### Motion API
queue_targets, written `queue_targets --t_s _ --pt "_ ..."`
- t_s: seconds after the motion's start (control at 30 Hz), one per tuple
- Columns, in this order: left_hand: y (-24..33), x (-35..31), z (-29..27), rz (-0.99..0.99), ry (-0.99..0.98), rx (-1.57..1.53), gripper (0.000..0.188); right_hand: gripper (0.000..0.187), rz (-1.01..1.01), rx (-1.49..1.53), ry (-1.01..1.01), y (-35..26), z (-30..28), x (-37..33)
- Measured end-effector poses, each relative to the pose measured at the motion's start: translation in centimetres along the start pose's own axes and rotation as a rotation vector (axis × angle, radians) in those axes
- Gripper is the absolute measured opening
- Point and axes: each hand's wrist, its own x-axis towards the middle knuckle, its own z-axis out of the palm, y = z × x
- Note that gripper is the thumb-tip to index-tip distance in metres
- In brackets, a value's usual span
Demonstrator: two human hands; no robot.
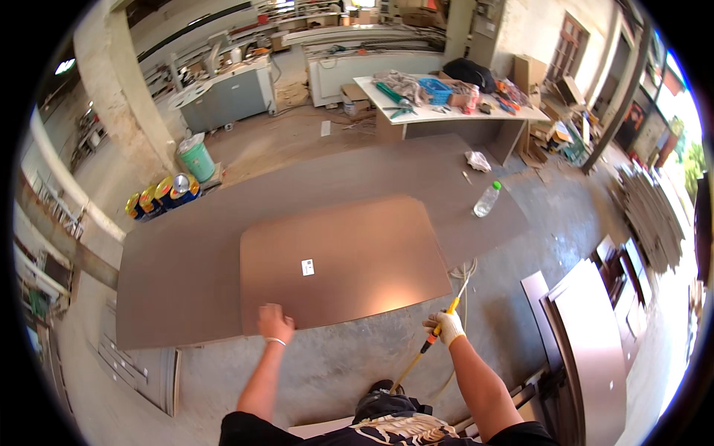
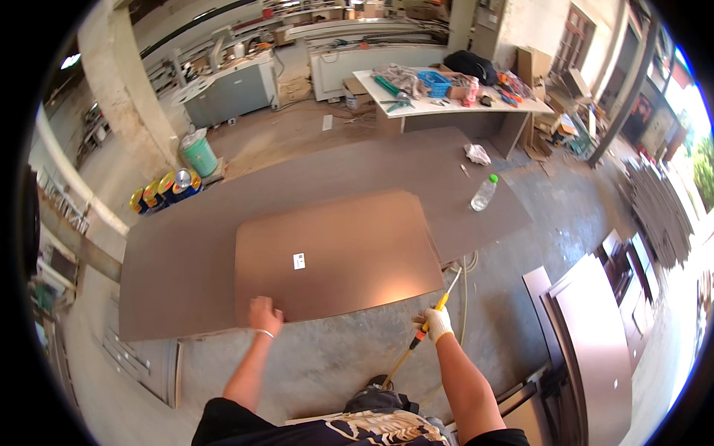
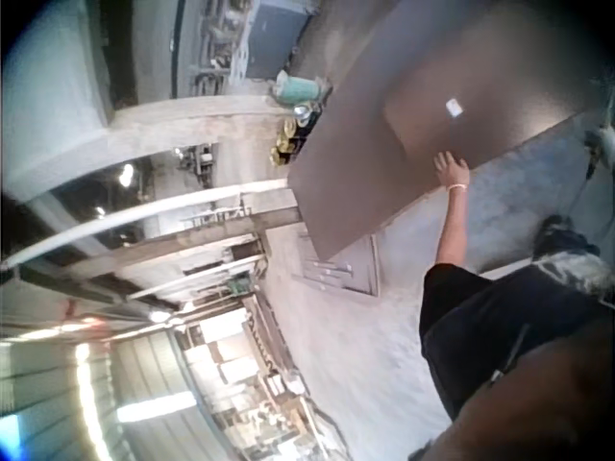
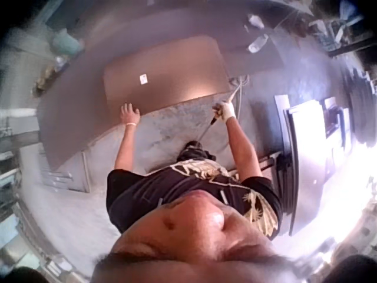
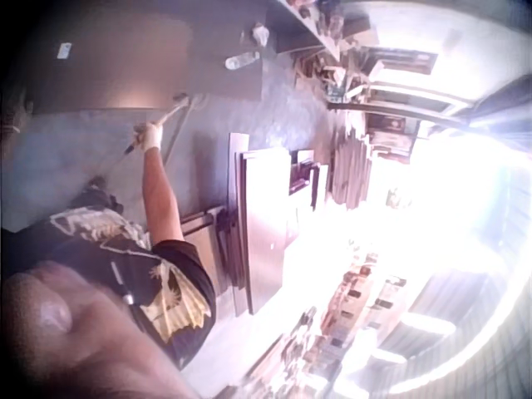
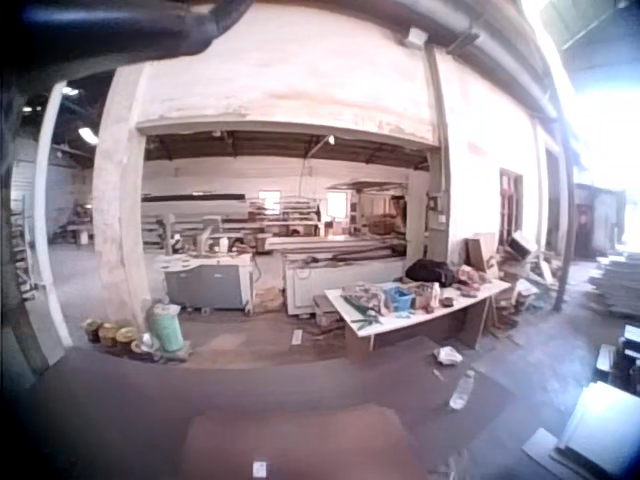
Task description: The person repeatedly picks up large metal sheets from a stack, sprays them with a handheld spray gun, and places them on a workbench. The person handles the sheets one at a time, spraying each side before stacking them.
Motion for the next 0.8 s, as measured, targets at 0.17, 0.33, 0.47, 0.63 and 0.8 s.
queue_targets --t_s 0.17,0.33,0.47,0.63,0.8 --pt "13.1 -1.9 4.9 0.489 -0.315 -0.052 0.081 0.020 0.000 0.386 0.097 4.6 -9.7 -2.9" --pt "19.0 1.7 7.2 0.523 -0.434 0.096 0.095 0.020 -0.060 0.700 0.613 8.9 -23.0 -9.0" --pt "16.9 6.9 7.5 0.478 -0.453 0.103 0.106 0.027 -0.132 1.115 0.353 13.8 -31.2 -18.6" --pt "19.8 8.1 8.3 0.506 -0.417 0.169 0.109 0.021 -0.218 1.147 0.864 26.0 -37.2 -30.4" --pt "19.2 4.7 9.7 0.463 -0.346 0.206 0.095 0.023 -0.459 1.401 0.883 38.5 -36.2 -37.6"
